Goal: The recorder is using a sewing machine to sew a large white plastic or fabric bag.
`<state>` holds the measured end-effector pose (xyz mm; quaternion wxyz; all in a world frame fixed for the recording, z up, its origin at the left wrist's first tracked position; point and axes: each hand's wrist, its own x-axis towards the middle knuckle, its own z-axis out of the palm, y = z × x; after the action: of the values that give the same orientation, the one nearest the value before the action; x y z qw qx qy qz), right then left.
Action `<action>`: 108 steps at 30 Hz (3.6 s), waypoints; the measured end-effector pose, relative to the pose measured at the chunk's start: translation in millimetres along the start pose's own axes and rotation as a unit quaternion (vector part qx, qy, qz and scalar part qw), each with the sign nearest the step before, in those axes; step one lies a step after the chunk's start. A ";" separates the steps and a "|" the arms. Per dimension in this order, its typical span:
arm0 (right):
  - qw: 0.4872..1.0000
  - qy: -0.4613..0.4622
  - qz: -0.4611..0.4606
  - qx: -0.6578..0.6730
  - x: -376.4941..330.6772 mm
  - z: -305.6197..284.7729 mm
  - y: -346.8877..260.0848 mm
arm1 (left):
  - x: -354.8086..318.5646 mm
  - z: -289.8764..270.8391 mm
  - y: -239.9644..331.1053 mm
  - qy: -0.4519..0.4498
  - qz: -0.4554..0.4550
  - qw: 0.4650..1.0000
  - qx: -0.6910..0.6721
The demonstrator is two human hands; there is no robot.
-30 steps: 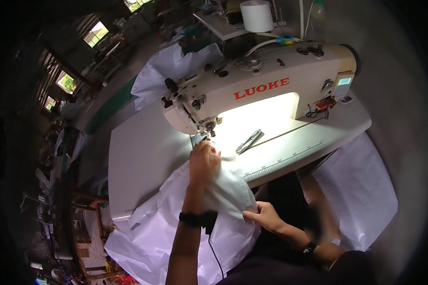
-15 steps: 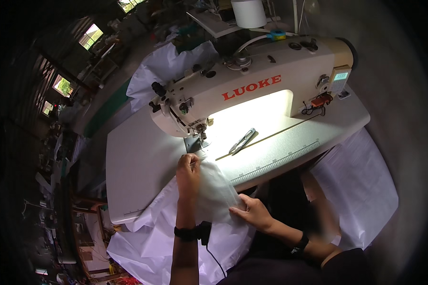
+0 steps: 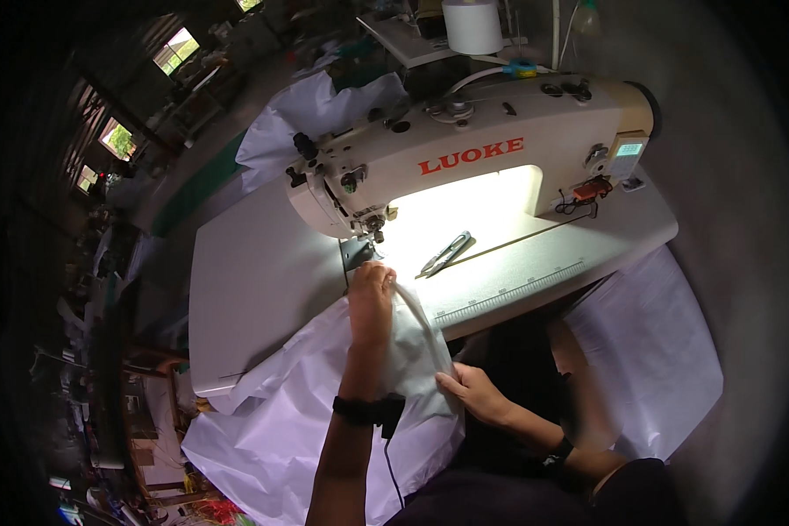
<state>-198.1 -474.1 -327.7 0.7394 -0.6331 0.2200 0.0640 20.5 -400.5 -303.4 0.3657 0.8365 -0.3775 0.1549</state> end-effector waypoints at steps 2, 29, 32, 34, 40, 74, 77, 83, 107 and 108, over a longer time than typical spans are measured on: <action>0.995 0.034 -0.086 -0.048 4.5 -2.7 -2.5 | -2.5 -1.9 3.4 0.009 0.023 0.998 0.064; 0.807 0.124 -0.299 -0.494 4.0 15.2 -32.7 | 19.5 -41.5 -14.2 -0.218 0.272 0.936 0.050; 0.802 0.119 -0.293 -0.507 4.6 15.5 -34.3 | 22.6 -42.8 -14.6 -0.238 0.297 0.924 0.029; 0.795 0.114 -0.294 -0.518 3.7 16.1 -35.5 | 23.0 -44.3 -16.1 -0.249 0.295 0.921 0.062; 0.738 0.154 -0.304 -0.582 0.9 20.9 -37.2 | 15.5 -46.3 -21.1 -0.225 0.268 0.931 0.101; 0.779 0.197 -0.298 -0.515 29.0 36.6 -50.5 | -2.6 -55.8 -20.0 -0.218 0.176 0.946 0.161; 0.748 0.168 -0.283 -0.577 31.3 39.8 -49.0 | -23.1 -60.6 -10.4 -0.110 0.163 0.965 0.172; 0.772 0.157 -0.309 -0.533 50.0 38.2 -58.8 | -39.4 -53.8 -9.4 -0.131 0.109 0.949 0.266; 0.724 0.212 -0.283 -0.592 103.3 34.1 -79.0 | 26.9 -40.6 -46.0 -0.184 0.094 0.978 -0.024; 0.731 0.201 -0.268 -0.595 102.5 33.5 -79.3 | 23.0 -40.0 -40.2 -0.146 0.131 0.976 0.092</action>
<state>-68.6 -475.7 -294.0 0.1364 -0.9743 0.1017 -0.1477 66.5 -365.3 -283.6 0.2044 0.8237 -0.5169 0.1118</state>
